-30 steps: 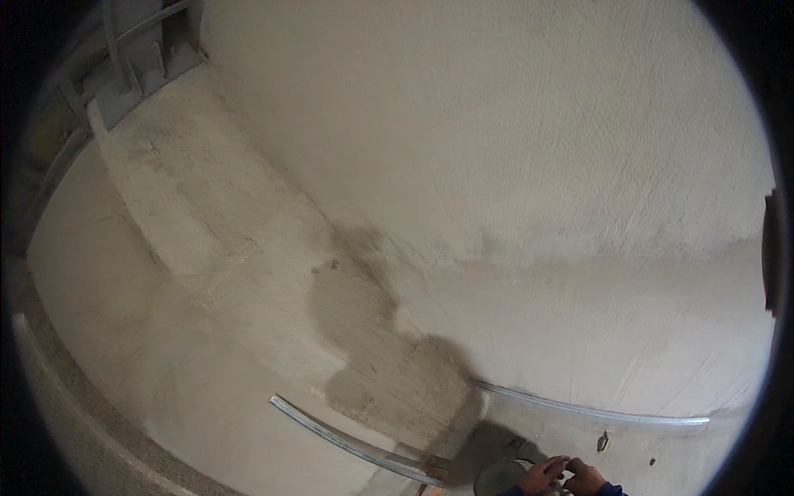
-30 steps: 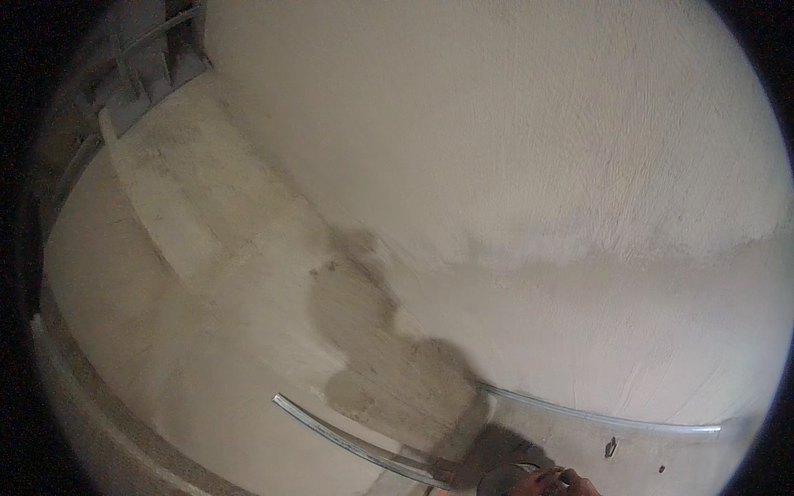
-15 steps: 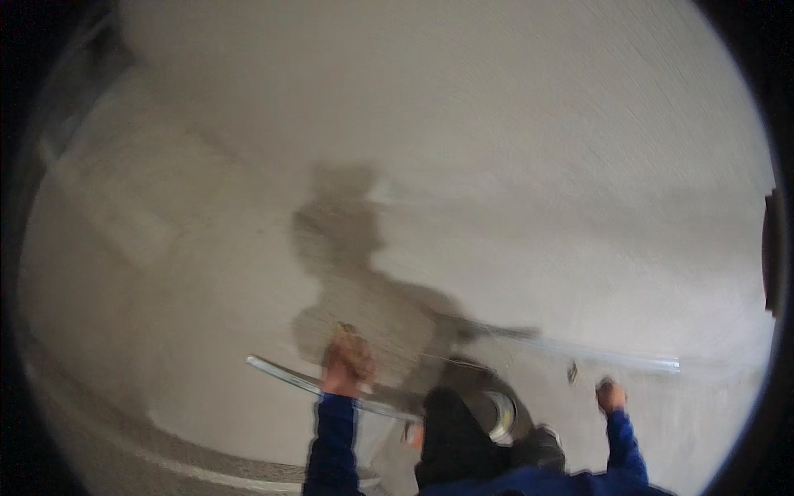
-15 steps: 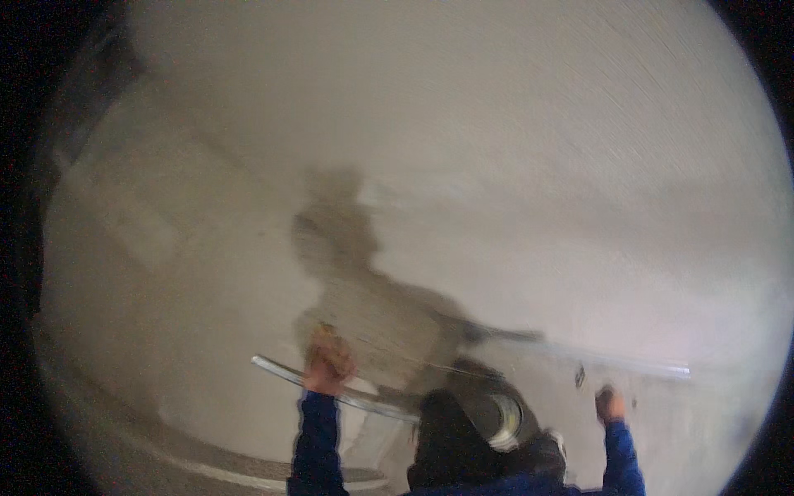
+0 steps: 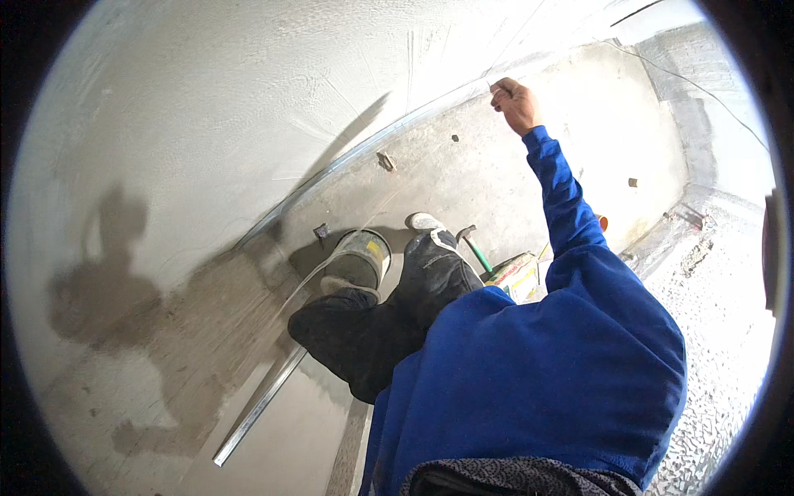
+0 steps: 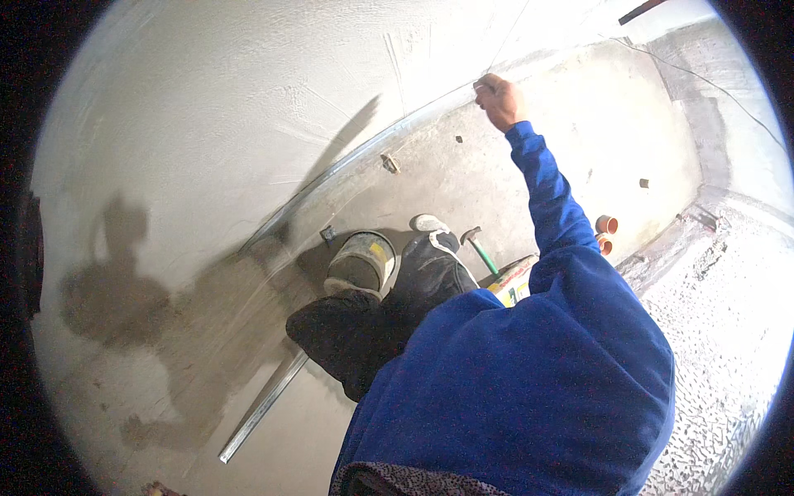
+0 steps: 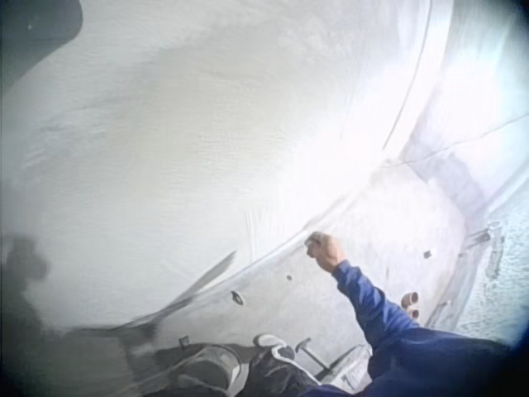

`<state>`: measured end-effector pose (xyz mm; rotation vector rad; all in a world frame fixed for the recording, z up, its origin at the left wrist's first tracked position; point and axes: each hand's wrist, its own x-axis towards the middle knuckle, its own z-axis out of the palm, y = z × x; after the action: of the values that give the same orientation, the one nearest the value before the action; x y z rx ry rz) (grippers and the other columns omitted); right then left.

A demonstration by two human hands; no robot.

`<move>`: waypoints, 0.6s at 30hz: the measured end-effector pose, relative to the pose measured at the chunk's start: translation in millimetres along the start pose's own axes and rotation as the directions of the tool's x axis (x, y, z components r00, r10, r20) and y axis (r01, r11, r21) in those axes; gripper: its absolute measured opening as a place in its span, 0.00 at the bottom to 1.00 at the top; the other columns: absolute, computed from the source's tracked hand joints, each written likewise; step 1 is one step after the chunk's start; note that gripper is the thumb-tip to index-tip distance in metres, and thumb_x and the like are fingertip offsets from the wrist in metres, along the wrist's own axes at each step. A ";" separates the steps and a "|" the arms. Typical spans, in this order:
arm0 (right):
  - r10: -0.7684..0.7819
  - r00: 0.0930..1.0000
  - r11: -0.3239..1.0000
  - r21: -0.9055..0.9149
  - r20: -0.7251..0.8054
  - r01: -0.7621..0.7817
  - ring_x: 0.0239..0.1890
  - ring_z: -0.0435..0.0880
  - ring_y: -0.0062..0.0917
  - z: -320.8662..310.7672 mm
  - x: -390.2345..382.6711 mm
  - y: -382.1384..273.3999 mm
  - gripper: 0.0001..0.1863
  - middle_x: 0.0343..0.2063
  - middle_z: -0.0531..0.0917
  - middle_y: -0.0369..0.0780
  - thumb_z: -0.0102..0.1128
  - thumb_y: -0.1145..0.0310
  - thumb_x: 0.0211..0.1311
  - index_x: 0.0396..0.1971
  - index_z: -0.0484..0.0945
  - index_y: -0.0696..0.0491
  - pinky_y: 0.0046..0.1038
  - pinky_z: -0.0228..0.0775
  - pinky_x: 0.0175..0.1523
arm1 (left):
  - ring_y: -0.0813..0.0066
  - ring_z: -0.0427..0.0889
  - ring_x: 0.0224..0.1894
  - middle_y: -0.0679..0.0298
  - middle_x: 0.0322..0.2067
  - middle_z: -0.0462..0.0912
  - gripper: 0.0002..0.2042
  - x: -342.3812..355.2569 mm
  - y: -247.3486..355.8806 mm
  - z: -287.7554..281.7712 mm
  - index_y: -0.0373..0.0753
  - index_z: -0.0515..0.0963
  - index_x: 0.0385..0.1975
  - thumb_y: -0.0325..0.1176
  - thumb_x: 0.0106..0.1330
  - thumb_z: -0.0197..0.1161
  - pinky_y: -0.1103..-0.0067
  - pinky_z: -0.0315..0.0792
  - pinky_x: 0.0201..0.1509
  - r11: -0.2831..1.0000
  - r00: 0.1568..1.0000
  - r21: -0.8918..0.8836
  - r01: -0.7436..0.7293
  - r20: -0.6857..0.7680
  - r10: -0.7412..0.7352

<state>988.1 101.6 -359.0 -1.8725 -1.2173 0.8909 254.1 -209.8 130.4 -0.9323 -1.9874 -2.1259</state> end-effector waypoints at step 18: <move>-0.921 0.380 0.367 0.507 0.082 0.780 0.31 0.77 0.23 -53.8 -102.1 -332.1 0.10 0.28 0.77 0.38 0.50 0.64 0.61 0.26 0.73 0.54 0.28 0.71 0.37 | 0.68 0.71 0.46 0.60 0.50 0.71 0.25 55.6 -68.6 -185.8 0.38 0.64 0.57 0.46 0.65 0.52 0.74 0.65 0.44 0.917 0.974 0.379 0.123 -0.222 -0.039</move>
<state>856.1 93.3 -33.1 -0.4872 -1.8151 0.7458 109.4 -353.3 102.4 -0.5411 -2.2483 -1.6763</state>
